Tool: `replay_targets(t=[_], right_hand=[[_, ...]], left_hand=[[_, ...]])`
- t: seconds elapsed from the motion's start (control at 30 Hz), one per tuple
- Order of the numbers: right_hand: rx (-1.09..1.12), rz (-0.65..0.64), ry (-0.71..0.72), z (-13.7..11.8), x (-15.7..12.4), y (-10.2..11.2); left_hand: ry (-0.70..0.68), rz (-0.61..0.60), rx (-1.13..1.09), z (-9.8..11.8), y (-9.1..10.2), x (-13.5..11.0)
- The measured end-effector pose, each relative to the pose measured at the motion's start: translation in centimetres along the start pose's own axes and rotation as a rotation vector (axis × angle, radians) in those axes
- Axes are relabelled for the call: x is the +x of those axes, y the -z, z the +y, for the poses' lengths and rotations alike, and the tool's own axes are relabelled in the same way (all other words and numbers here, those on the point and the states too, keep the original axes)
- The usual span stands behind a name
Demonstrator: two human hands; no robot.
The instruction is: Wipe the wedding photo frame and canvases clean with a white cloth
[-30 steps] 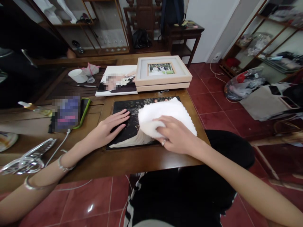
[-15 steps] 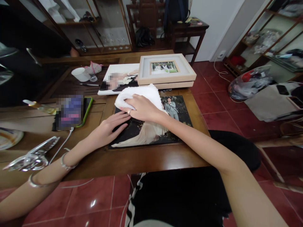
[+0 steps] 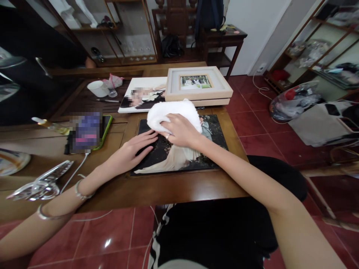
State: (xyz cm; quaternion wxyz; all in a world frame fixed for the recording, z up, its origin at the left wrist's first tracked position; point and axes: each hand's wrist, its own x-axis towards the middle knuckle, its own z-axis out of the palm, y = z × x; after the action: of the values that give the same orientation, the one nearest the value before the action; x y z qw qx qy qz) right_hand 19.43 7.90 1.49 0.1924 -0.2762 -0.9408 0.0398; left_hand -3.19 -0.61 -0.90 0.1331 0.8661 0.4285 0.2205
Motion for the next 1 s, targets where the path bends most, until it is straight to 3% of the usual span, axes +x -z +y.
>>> replay_targets(t=[0.3,0.47,1.0], right_hand=[[-0.116,0.054,-0.082,4.1,-5.0,1.8],[-0.126,0.122,-0.059,4.5,-7.4,2.3],[-0.039,0.138,0.179,-2.5,-15.9,4.6]], left_hand=[[-0.02,0.023,-0.024,0.2,0.1,0.2],[-0.018,0.032,-0.025,0.4,0.2,0.3],[-0.022,0.038,-0.017,0.4,0.0,0.3]])
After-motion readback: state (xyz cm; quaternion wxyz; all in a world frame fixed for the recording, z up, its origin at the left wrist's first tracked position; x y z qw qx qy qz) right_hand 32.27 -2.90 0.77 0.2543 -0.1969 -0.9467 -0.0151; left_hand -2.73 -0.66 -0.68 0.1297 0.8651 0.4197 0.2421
